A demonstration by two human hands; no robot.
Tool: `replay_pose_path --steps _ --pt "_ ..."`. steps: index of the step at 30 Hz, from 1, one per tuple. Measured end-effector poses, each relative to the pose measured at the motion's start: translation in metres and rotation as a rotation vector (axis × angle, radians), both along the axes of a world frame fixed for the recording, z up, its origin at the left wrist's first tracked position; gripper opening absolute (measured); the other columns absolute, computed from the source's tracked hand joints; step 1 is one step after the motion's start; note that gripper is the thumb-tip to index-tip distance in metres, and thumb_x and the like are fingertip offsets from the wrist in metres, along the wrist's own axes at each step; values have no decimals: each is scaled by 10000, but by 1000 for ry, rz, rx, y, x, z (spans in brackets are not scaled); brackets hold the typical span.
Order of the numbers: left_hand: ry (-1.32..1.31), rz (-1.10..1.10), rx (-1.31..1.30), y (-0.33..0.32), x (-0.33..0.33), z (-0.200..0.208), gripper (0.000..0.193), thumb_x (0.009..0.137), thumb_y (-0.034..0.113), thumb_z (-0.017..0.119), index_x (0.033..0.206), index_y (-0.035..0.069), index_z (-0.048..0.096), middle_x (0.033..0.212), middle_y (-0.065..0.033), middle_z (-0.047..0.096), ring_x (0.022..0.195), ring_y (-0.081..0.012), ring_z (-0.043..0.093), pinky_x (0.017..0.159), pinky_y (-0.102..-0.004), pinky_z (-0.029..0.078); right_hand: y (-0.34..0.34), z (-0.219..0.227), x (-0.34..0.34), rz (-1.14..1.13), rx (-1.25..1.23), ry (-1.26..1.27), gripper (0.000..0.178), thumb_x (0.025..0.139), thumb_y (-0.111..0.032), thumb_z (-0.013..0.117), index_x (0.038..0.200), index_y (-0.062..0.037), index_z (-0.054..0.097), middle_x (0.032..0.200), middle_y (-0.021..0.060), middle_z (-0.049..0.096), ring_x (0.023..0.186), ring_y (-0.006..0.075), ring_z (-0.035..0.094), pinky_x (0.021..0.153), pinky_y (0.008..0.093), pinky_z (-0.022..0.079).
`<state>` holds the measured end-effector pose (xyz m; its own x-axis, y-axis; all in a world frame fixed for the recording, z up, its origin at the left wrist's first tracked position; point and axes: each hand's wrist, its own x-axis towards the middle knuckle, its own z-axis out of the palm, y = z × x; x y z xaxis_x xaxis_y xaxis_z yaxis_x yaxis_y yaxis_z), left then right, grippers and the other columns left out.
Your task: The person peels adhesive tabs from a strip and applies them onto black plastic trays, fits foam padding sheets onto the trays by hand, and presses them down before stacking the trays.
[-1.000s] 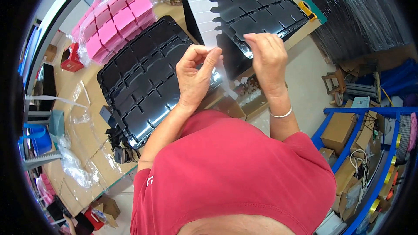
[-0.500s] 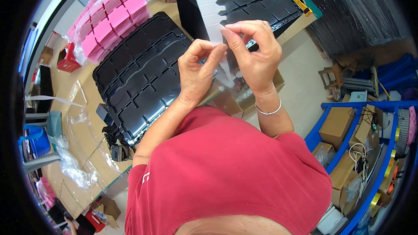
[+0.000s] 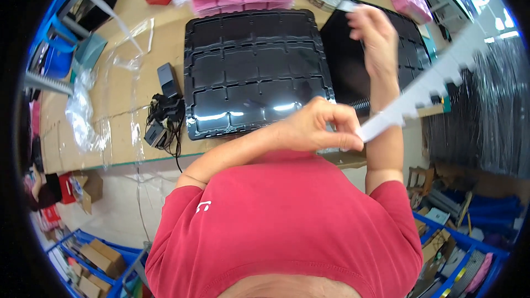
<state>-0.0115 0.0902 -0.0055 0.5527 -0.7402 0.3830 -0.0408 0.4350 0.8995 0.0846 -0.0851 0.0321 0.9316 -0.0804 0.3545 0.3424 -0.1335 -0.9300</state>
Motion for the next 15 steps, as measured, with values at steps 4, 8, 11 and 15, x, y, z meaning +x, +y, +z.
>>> replay_pose_path --steps 4,8,11,15 --pt "-23 79 -9 11 -1 -1 217 843 241 737 828 36 668 658 -43 665 590 -94 615 560 -255 469 86 -34 85 552 -539 14 120 942 -187 600 971 -73 625 855 -44 576 753 44 501 667 196 428" --pt "-33 144 32 26 7 -2 193 874 219 710 849 33 664 725 -48 692 661 -107 649 609 -260 484 165 -50 123 752 -819 -97 99 924 -158 592 935 -60 601 843 2 552 765 100 489 699 257 414" --pt "-16 187 22 32 14 -8 195 884 222 697 857 33 657 746 -62 700 669 -116 656 625 -269 499 205 -60 145 835 -963 -174 111 890 -159 589 891 -49 582 864 74 573 822 210 531 758 333 431" --pt "32 235 -42 40 24 -16 191 890 217 689 860 32 653 765 -56 708 676 -115 663 626 -250 504 233 -76 170 881 -1175 -271 113 854 -151 581 840 -40 565 907 139 592 942 326 556 827 419 438"
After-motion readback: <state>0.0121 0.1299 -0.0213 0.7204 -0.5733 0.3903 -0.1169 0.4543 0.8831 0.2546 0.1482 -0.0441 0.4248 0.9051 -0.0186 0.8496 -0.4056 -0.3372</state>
